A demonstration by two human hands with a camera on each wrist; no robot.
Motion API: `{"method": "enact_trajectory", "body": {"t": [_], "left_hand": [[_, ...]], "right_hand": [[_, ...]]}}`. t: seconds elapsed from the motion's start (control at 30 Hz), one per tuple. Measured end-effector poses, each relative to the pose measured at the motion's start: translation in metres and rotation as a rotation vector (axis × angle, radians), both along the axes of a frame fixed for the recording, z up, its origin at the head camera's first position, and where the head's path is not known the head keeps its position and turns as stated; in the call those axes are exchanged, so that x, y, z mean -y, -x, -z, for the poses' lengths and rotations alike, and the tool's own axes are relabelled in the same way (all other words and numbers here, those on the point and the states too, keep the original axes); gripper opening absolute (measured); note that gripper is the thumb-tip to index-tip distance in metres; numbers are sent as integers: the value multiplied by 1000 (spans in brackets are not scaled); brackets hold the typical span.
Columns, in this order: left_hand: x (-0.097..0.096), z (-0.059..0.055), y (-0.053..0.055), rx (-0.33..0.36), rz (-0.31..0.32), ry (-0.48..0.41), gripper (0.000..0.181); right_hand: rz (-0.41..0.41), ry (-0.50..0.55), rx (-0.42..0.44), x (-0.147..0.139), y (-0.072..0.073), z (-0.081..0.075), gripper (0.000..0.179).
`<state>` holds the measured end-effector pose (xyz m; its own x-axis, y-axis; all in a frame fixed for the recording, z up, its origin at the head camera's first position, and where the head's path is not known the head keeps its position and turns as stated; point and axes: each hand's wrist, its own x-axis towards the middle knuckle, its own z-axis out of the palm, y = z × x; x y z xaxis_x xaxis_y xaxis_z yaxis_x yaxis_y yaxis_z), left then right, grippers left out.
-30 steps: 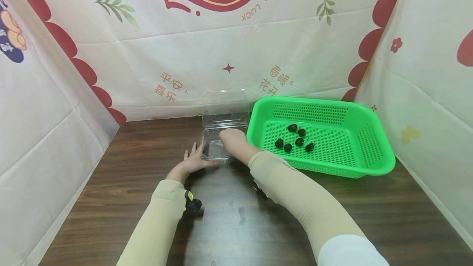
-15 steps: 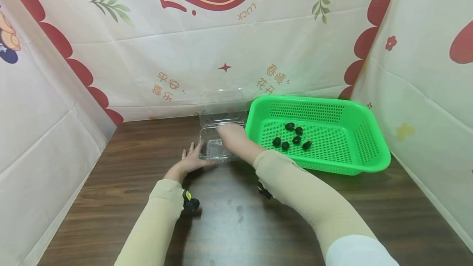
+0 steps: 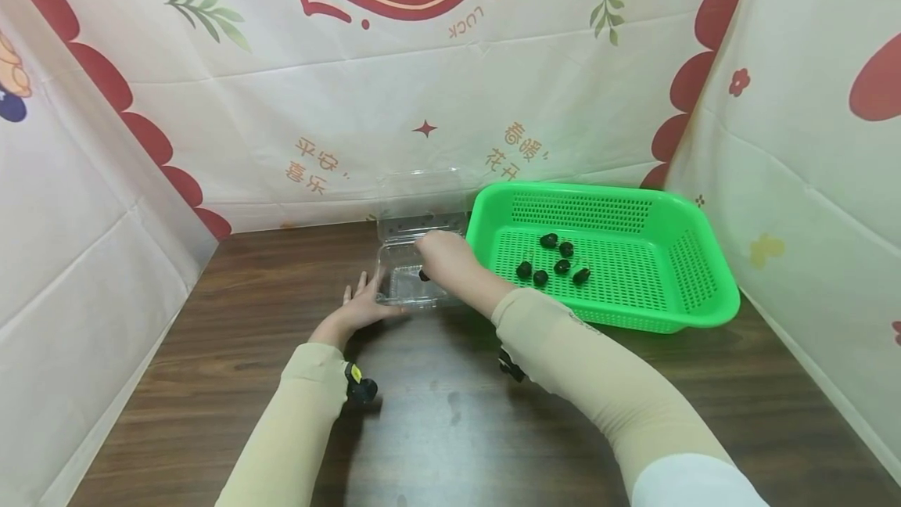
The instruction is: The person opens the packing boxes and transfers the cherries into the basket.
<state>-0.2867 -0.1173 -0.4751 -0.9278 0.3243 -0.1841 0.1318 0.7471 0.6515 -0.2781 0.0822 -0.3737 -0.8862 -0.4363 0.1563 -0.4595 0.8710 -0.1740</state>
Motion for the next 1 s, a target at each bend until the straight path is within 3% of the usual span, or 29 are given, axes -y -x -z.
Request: {"method": "enact_trajectory", "body": {"t": [0.33,0.57,1.0], "left_hand": [[0,-1,-1,8,-5,3,116],[0,-1,0,13,-9,-2,116],[1,-1,0,12,-10,9,115]], "right_hand": [[8,75,-92,-5,-7,-6,29],[3,131,-117,-14,-13,-14,17],[4,154,-180,-40,-22,-26,11]]}}
